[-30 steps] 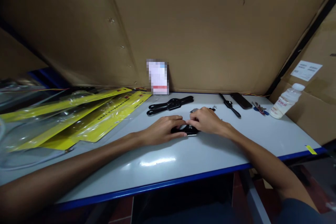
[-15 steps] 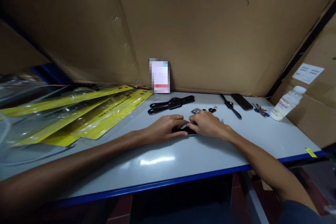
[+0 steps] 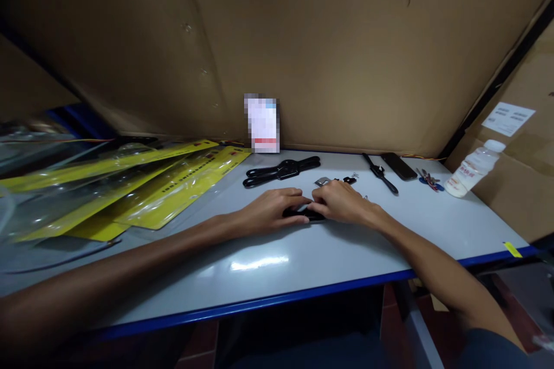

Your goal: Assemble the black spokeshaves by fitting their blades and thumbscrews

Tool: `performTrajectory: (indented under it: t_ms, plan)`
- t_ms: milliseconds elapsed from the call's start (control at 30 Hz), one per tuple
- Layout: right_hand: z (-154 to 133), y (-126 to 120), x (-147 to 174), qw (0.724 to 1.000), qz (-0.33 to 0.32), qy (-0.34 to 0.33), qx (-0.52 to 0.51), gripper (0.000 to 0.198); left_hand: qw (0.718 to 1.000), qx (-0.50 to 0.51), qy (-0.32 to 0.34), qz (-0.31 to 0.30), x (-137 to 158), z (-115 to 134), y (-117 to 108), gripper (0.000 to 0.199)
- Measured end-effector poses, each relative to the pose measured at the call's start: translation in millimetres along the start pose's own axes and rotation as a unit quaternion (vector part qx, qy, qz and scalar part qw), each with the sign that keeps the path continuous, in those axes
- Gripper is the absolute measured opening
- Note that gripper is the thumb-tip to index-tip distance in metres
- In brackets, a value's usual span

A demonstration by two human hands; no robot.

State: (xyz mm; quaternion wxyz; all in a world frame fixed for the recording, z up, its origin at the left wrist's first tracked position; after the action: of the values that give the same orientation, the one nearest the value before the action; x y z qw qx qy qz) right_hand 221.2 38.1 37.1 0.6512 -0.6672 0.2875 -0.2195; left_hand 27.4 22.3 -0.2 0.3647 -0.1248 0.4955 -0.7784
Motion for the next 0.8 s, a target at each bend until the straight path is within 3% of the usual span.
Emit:
performTrajectory:
  t_ms: [67, 167, 333, 467, 600, 700, 800]
  plan:
    - [-0.2, -0.5, -0.2, 0.999, 0.009, -0.016, -0.033, 0.035, 1.0, -0.003, -0.001, 0.001, 0.2, -0.5, 0.2, 0.041]
    - [3.2, -6.4, 1.1, 0.995, 0.025, -0.032, -0.093, 0.016, 1.0, -0.004, 0.003, 0.0, 0.3, -0.8, 0.1, 0.041]
    - [4.5, -6.7, 2.0, 1.0, -0.003, -0.018, -0.025, 0.01, 1.0, -0.002, 0.004, -0.005, -0.2, 1.0, -0.6, 0.04]
    - [0.8, -4.8, 0.2, 0.998, -0.017, -0.031, -0.052, 0.031, 1.0, -0.003, -0.004, -0.005, -0.5, 2.2, -0.5, 0.04]
    - [2.9, -9.8, 1.9, 0.987, 0.011, -0.055, -0.147, 0.028, 1.0, -0.006, 0.0, 0.003, -0.5, 0.8, 0.4, 0.04]
    - [6.3, -7.1, 4.4, 0.995, 0.016, -0.035, -0.094, 0.022, 1.0, -0.003, 0.005, 0.004, -0.3, -0.7, 0.8, 0.041]
    - [5.7, -6.8, 1.4, 0.995, -0.014, -0.035, -0.089, 0.031, 1.0, 0.002, 0.001, -0.003, 0.0, -1.4, 0.7, 0.043]
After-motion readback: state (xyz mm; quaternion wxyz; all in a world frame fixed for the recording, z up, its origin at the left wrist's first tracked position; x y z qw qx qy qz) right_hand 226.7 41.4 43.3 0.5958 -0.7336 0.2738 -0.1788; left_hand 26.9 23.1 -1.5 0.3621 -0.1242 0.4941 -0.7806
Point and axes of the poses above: each hand's wrist, its own x-axis away from the middle knuckle, its own y-axis out of the palm, z = x × y, the point moved 2 cm from there along -x, towards the middle knuckle, and after that the axes turned 13 degrees about x, right-handed, at the moved point
